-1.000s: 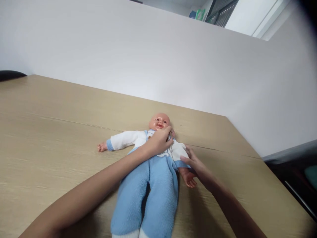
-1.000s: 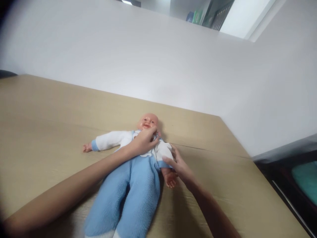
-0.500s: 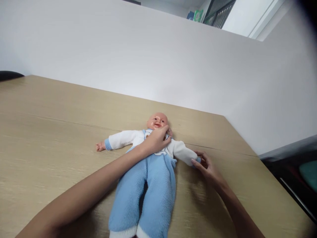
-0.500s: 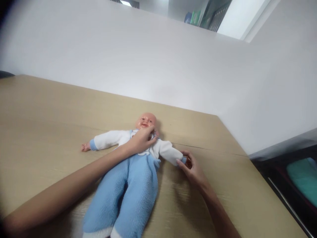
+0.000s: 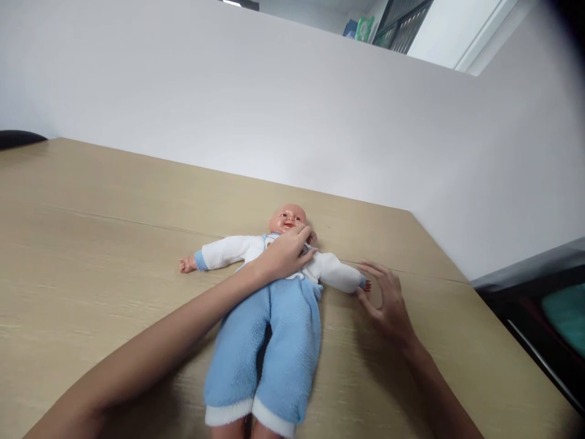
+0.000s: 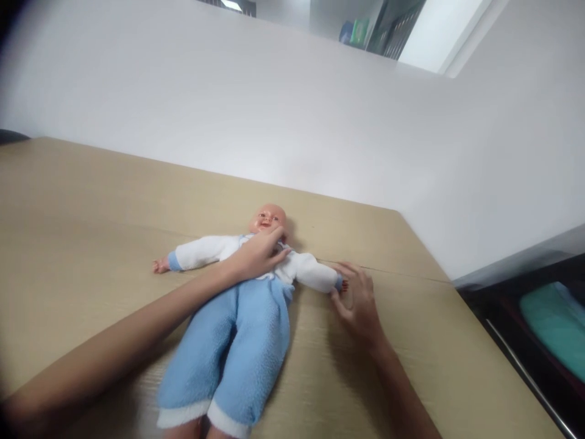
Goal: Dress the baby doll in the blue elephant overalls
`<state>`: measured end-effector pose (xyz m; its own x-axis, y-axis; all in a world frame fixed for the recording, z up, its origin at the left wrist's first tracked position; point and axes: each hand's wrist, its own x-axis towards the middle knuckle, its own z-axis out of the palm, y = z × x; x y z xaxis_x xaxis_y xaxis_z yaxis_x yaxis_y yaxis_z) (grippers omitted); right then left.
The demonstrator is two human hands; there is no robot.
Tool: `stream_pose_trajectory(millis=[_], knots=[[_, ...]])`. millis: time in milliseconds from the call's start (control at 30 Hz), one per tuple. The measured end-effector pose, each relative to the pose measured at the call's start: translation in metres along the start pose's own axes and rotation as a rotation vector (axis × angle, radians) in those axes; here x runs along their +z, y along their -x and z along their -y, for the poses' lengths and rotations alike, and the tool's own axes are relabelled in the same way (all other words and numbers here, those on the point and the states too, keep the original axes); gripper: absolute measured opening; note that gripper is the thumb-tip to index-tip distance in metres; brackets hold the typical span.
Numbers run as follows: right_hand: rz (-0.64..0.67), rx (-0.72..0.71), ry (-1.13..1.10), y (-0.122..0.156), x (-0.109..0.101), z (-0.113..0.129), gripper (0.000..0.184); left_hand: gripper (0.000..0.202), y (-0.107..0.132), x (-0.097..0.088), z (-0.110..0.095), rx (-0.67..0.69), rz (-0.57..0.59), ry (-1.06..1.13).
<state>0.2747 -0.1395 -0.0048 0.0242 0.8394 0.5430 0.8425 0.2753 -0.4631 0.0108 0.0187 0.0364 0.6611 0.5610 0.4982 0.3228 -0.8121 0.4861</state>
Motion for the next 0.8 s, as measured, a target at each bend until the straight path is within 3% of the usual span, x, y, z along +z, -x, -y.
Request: stream_pose_trajectory(millis=[67,167,267,367,467,567,633,800], knots=[[0.003,-0.077,-0.051,0.002,0.006,0.024,0.036,0.015,0.011,-0.015,-0.010,0.044,-0.046,-0.092],[0.152,-0.019,-0.278,0.004,0.021,0.055,0.031,0.016,0.039,-0.038,-0.018,0.014,-0.115,-0.070],[0.302,0.076,-0.455,-0.004,0.037,0.071,0.028,0.015,0.076,-0.050,-0.007,-0.079,-0.192,0.017],[0.387,0.144,-0.514,-0.021,0.046,0.074,0.027,0.018,0.110,-0.053,0.014,-0.266,-0.231,0.171],[0.517,0.185,-0.500,-0.039,0.047,0.072,0.041,0.025,0.131,-0.056,0.028,-0.392,-0.119,0.282],[0.614,0.224,-0.567,-0.048,0.049,0.071,0.047,0.031,0.137,-0.061,0.030,-0.413,-0.002,0.290],[0.573,0.291,-0.684,-0.048,0.053,0.070,0.044,0.033,0.136,-0.065,0.029,-0.419,0.016,0.332],[0.306,0.471,-0.872,-0.035,0.074,0.061,0.037,0.030,0.133,-0.069,0.029,-0.536,-0.005,0.564]])
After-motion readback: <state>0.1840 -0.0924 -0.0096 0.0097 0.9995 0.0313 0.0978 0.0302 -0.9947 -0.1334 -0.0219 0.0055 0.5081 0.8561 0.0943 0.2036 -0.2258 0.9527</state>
